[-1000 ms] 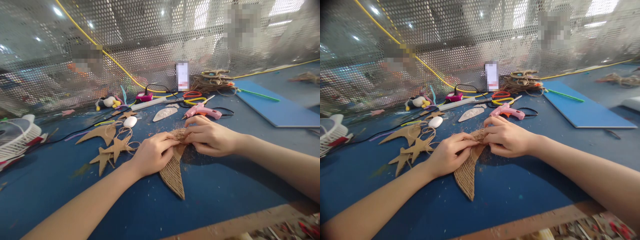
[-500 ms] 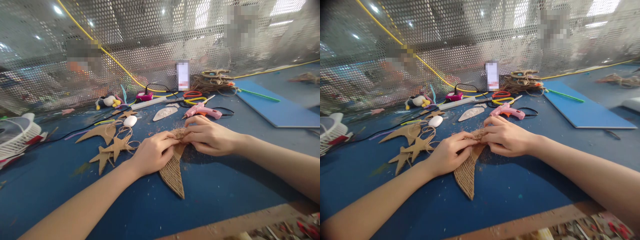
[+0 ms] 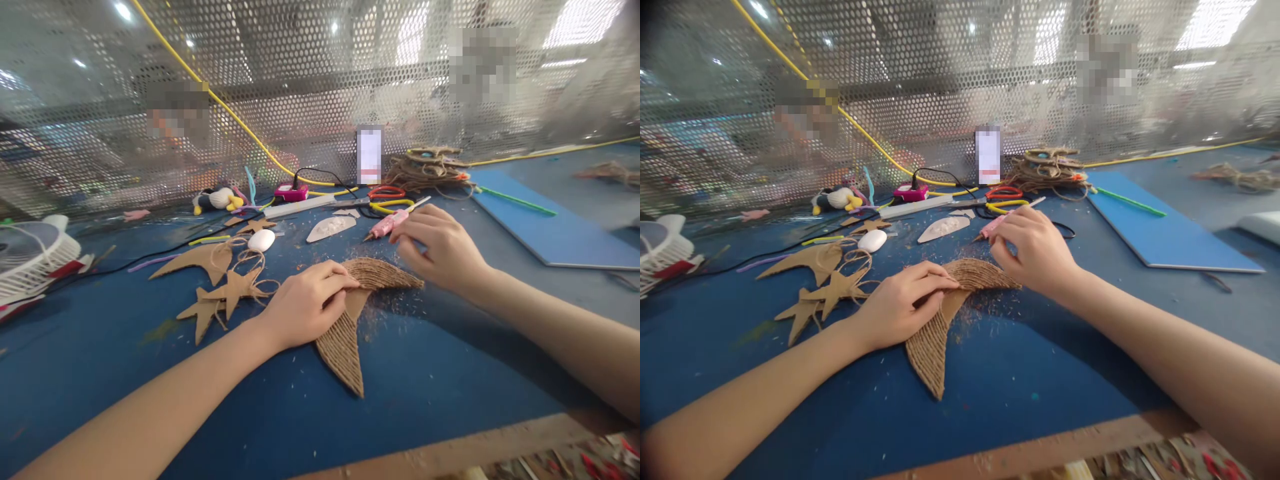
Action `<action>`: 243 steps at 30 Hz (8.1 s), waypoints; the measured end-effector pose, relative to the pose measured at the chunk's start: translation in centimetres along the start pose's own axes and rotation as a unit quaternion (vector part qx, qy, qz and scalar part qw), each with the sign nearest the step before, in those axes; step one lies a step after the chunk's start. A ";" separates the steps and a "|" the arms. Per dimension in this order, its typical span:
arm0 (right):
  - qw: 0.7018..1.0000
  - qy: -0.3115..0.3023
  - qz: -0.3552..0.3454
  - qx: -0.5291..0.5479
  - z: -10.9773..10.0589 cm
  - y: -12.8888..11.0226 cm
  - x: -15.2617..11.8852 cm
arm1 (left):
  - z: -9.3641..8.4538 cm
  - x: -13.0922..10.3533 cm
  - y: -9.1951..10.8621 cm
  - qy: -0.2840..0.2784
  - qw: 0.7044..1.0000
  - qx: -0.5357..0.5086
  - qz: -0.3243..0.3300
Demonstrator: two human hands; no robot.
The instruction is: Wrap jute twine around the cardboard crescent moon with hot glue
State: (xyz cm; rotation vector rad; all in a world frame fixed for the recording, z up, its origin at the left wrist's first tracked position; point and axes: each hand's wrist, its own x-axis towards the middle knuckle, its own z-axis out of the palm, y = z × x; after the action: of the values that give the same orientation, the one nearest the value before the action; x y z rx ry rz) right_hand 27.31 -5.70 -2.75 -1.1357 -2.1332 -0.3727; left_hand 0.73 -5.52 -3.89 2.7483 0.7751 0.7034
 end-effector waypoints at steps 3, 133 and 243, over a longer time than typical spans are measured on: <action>0.985 -0.033 0.135 -0.098 0.7 1.8 -0.3 | -0.1 0.0 0.0 -0.003 1.000 0.010 -0.006; 0.993 0.093 0.025 -0.064 0.2 2.8 -0.1 | -0.2 -0.1 0.1 -0.001 0.996 -0.012 -0.083; 0.964 -0.168 -0.164 0.126 -1.1 -3.3 0.2 | -0.1 0.0 0.4 0.042 0.994 -0.025 -0.096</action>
State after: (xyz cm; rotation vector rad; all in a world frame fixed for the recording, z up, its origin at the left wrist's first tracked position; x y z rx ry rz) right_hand 24.99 -8.09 -1.62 -0.7384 -2.5877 -0.0476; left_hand 0.80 -5.87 -3.66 2.5693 1.0092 0.7906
